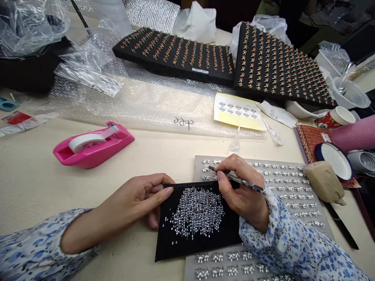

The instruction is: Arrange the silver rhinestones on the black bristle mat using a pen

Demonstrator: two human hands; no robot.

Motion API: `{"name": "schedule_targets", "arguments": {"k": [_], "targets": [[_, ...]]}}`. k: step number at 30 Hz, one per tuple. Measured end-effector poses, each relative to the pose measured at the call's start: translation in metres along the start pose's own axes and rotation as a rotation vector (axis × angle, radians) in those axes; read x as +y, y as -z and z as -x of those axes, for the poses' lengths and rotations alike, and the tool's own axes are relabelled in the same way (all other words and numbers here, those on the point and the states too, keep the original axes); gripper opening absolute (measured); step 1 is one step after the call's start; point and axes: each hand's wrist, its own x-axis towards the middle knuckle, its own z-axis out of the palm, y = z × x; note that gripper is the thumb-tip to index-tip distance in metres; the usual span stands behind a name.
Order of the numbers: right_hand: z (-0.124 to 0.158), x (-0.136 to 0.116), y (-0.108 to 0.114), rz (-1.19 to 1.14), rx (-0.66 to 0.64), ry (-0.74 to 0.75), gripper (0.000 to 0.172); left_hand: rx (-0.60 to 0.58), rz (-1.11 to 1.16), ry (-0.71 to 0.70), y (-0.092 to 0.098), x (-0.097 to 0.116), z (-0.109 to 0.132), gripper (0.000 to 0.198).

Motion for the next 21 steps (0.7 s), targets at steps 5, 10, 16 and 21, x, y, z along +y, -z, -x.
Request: {"name": "schedule_targets", "arguments": {"k": [5,10,16,21], "targets": [[0.0073,-0.0003,0.0052,-0.194,-0.128,0.046,0.017,-0.001,0.007,0.003,-0.0005,-0.0007,-0.0005,0.023],[0.008,-0.0016,0.0063,-0.185,-0.248,0.101,0.018,0.005,-0.004,0.01,-0.0006,0.0001,-0.0009,0.024],[0.0057,-0.0028,0.0045,-0.169,-0.263,0.102,0.017,0.013,-0.027,0.017,-0.0005,0.0006,-0.0004,0.025],[0.0057,-0.0036,0.0042,-0.156,-0.273,0.095,0.016,0.013,-0.021,0.017,-0.0011,-0.0012,0.0009,0.024]]}}
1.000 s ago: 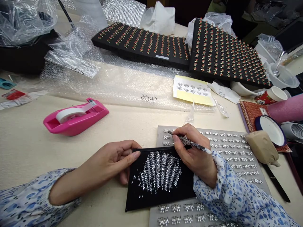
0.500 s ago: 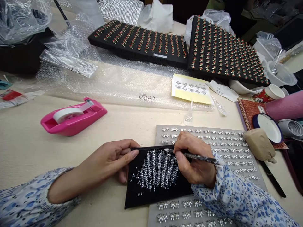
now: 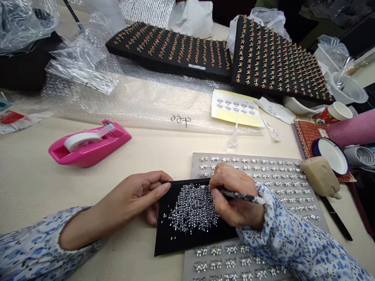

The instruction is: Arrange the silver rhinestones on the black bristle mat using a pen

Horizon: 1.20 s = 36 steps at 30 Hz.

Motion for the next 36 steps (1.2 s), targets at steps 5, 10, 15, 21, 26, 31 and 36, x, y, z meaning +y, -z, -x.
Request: {"name": "schedule_targets", "arguments": {"k": [5,10,15,21,26,31,36], "targets": [[0.001,0.002,-0.001,-0.054,0.112,0.001,0.018,-0.002,0.001,-0.005,0.0,0.0,-0.001,0.024],[-0.006,0.005,-0.003,0.121,0.314,-0.097,0.018,-0.01,0.03,-0.011,0.0,0.002,-0.003,0.024],[-0.012,0.009,-0.003,0.27,0.27,-0.112,0.012,-0.009,0.053,-0.009,-0.001,0.003,-0.004,0.022],[-0.013,0.01,-0.003,0.334,0.232,-0.107,0.011,-0.012,0.049,-0.005,0.0,0.001,-0.002,0.023],[-0.014,0.01,-0.003,0.364,0.229,-0.104,0.01,-0.003,0.025,-0.015,0.0,0.001,-0.002,0.024],[-0.014,0.01,-0.003,0.352,0.221,-0.11,0.01,-0.001,0.037,-0.01,0.0,0.002,-0.001,0.024],[-0.013,0.009,-0.002,0.353,0.235,-0.101,0.01,-0.004,0.047,-0.012,0.0,0.001,-0.001,0.024]]}}
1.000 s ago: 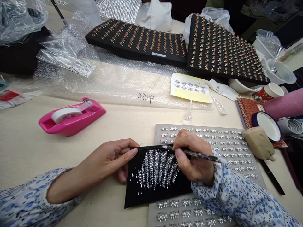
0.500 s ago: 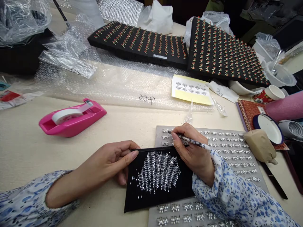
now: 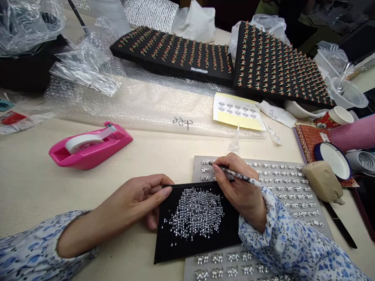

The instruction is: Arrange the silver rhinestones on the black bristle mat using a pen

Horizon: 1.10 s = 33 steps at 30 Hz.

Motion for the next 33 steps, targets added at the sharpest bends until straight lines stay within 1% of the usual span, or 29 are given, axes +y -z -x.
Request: {"name": "schedule_targets", "arguments": {"k": [7,13,17,20,22,25,28,33], "targets": [[0.0,0.0,-0.001,-0.013,-0.037,-0.01,0.01,-0.002,0.004,0.0,0.0,0.0,0.0,0.023],[0.0,-0.001,-0.001,-0.016,-0.015,-0.016,0.011,0.0,-0.002,-0.003,0.0,0.0,0.0,0.023],[0.0,-0.001,0.001,-0.073,0.007,-0.009,0.013,0.001,-0.001,-0.001,-0.001,0.001,0.0,0.022],[0.004,-0.002,0.003,-0.187,0.016,-0.016,0.015,0.0,0.007,-0.001,0.0,0.0,0.0,0.022],[0.008,-0.001,0.005,-0.298,-0.009,0.005,0.016,0.0,-0.003,0.0,0.0,-0.001,-0.001,0.023],[0.013,-0.001,0.008,-0.393,-0.098,0.067,0.015,0.004,-0.031,-0.002,0.001,-0.002,-0.001,0.023],[0.015,-0.001,0.01,-0.394,-0.183,0.107,0.014,0.005,-0.036,0.0,0.001,-0.002,-0.001,0.023],[0.013,-0.003,0.01,-0.357,-0.239,0.113,0.017,0.001,-0.04,-0.002,0.0,0.001,-0.001,0.024]]}}
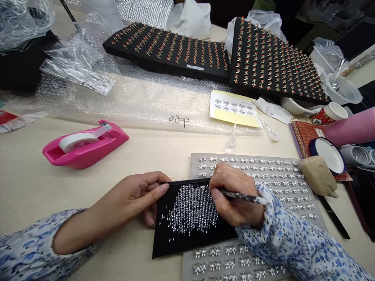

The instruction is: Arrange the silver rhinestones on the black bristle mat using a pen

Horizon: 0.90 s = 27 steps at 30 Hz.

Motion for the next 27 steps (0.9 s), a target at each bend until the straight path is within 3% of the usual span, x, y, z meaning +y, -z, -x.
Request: {"name": "schedule_targets", "arguments": {"k": [27], "targets": [[0.0009,-0.0001,-0.0011,-0.012,-0.049,-0.011,0.018,0.0,-0.016,0.01,0.0002,-0.0025,0.0,0.024]]}}
